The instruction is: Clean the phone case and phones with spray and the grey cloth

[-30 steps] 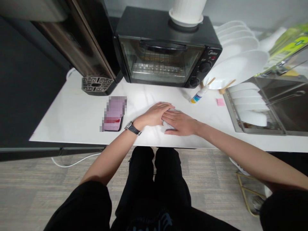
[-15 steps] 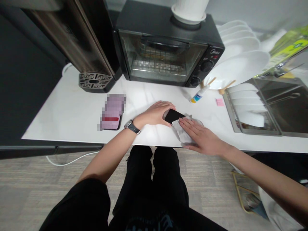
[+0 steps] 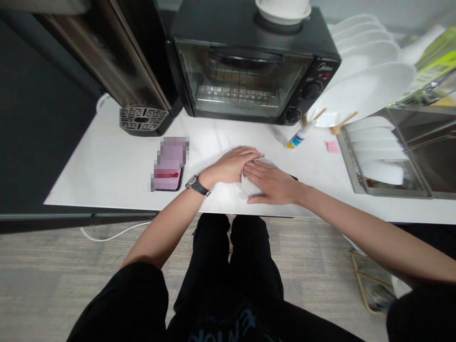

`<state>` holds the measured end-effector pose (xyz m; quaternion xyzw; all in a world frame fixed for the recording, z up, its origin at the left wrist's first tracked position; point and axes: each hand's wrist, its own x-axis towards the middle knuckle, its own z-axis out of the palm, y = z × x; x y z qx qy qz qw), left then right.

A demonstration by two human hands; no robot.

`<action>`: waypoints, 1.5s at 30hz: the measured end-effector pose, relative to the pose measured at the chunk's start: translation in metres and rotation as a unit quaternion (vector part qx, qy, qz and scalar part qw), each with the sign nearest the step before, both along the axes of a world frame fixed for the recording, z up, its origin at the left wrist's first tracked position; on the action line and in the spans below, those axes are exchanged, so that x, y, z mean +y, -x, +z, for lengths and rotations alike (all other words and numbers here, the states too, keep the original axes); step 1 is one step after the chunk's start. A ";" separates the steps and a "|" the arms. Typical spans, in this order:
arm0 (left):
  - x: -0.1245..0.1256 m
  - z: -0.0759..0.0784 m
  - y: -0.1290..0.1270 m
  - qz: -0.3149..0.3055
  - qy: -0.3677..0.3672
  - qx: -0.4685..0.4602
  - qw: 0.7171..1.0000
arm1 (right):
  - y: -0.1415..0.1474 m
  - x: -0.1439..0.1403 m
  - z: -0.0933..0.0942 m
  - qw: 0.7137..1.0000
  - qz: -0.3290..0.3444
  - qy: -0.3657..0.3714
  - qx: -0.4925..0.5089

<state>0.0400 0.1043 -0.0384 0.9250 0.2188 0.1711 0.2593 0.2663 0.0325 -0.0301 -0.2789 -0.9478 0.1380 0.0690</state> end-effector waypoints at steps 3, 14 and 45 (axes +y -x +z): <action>-0.002 0.004 -0.001 0.002 -0.003 0.021 1.000 | -0.019 -0.028 0.006 1.000 0.004 0.007 0.009; -0.010 0.011 -0.006 0.025 0.012 0.032 0.999 | -0.074 -0.058 0.021 0.998 -0.052 0.003 -0.027; -0.015 0.017 -0.006 0.024 0.031 0.046 0.998 | -0.046 -0.082 0.017 0.995 -0.100 0.028 -0.001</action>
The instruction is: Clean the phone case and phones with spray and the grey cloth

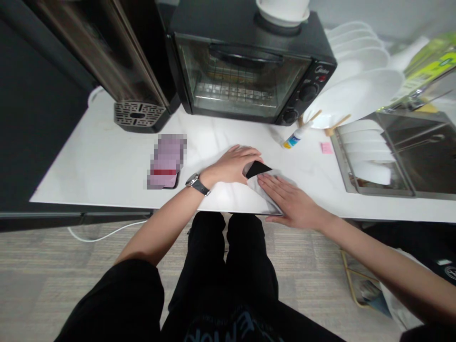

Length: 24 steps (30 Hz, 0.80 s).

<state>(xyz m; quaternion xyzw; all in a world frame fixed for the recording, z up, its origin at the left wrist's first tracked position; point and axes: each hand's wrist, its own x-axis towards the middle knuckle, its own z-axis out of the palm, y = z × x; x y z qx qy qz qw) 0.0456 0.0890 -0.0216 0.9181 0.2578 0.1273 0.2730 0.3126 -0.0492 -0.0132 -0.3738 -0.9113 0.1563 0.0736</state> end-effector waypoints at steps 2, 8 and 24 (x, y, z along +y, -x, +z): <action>0.000 0.000 0.001 -0.004 -0.004 0.008 1.000 | 0.019 0.018 -0.002 1.000 0.025 0.009 0.006; 0.002 -0.003 0.001 -0.009 -0.028 0.015 0.999 | 0.050 0.064 -0.011 0.998 0.034 0.052 0.004; 0.002 -0.003 -0.002 0.007 -0.035 0.012 0.999 | -0.016 -0.011 0.006 0.999 -0.042 -0.009 -0.030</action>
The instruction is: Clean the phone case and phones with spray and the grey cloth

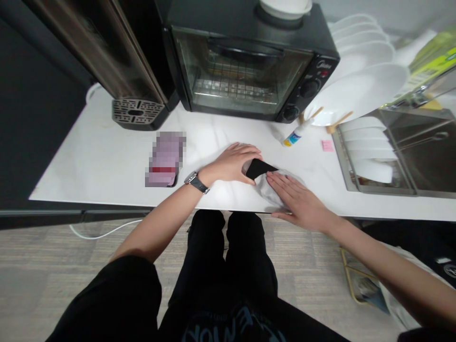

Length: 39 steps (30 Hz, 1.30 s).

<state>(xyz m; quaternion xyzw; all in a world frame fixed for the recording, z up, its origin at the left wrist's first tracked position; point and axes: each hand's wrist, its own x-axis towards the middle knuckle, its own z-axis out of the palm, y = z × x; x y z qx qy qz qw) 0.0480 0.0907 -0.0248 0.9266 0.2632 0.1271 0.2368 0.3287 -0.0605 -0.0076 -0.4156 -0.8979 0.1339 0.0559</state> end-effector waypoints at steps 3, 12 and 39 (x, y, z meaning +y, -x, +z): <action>0.002 -0.001 0.000 -0.001 0.002 0.020 1.000 | 0.010 0.019 -0.001 1.000 0.016 -0.002 0.008; 0.000 -0.002 0.003 -0.003 -0.008 0.037 0.999 | 0.060 0.083 -0.008 0.998 0.056 0.031 0.005; -0.001 0.007 0.000 0.006 0.022 -0.004 1.000 | -0.001 -0.011 0.003 0.999 -0.020 -0.014 -0.038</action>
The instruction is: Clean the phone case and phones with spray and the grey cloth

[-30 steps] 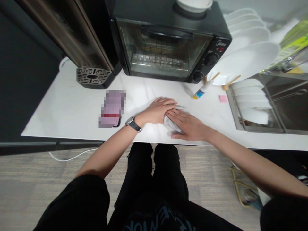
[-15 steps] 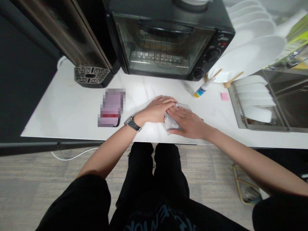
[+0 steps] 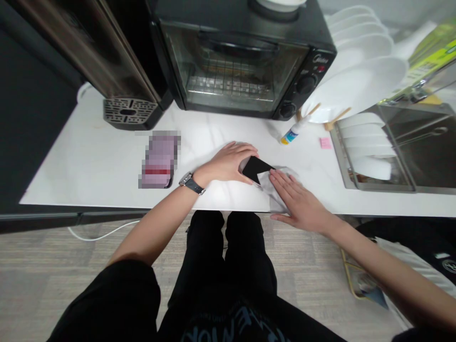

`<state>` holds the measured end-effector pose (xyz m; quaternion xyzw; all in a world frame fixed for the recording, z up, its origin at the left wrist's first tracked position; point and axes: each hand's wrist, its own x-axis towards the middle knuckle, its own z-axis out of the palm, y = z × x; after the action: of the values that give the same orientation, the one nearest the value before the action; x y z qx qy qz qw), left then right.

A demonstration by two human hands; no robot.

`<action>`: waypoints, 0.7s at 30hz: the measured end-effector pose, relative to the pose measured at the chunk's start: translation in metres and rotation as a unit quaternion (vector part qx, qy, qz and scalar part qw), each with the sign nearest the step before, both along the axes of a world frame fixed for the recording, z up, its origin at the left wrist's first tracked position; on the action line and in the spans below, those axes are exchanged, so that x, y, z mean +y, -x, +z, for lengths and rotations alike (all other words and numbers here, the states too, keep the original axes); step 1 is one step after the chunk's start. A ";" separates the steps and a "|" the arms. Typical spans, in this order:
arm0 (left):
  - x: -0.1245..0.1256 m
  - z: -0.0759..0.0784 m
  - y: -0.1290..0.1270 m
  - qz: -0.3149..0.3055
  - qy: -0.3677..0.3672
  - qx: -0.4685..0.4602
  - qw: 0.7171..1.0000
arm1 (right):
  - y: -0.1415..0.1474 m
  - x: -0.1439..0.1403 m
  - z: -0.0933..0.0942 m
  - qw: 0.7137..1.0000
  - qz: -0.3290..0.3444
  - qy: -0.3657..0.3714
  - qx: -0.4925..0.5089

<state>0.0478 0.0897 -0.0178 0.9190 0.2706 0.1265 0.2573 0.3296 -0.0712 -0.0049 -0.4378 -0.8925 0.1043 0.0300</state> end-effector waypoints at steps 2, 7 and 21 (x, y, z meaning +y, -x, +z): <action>0.001 -0.001 0.001 -0.005 -0.002 0.011 1.000 | 0.016 0.009 -0.001 0.999 0.031 -0.001 0.009; 0.001 -0.005 0.005 -0.022 -0.023 0.023 0.999 | 0.054 0.055 -0.004 0.996 0.081 0.025 0.033; 0.000 -0.002 0.003 -0.017 -0.035 0.019 0.999 | 0.022 0.037 0.000 0.992 0.093 0.058 0.068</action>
<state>0.0443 0.0900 -0.0203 0.9340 0.2554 0.1142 0.2224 0.3078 -0.0338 -0.0045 -0.3459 -0.9176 0.1879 0.0549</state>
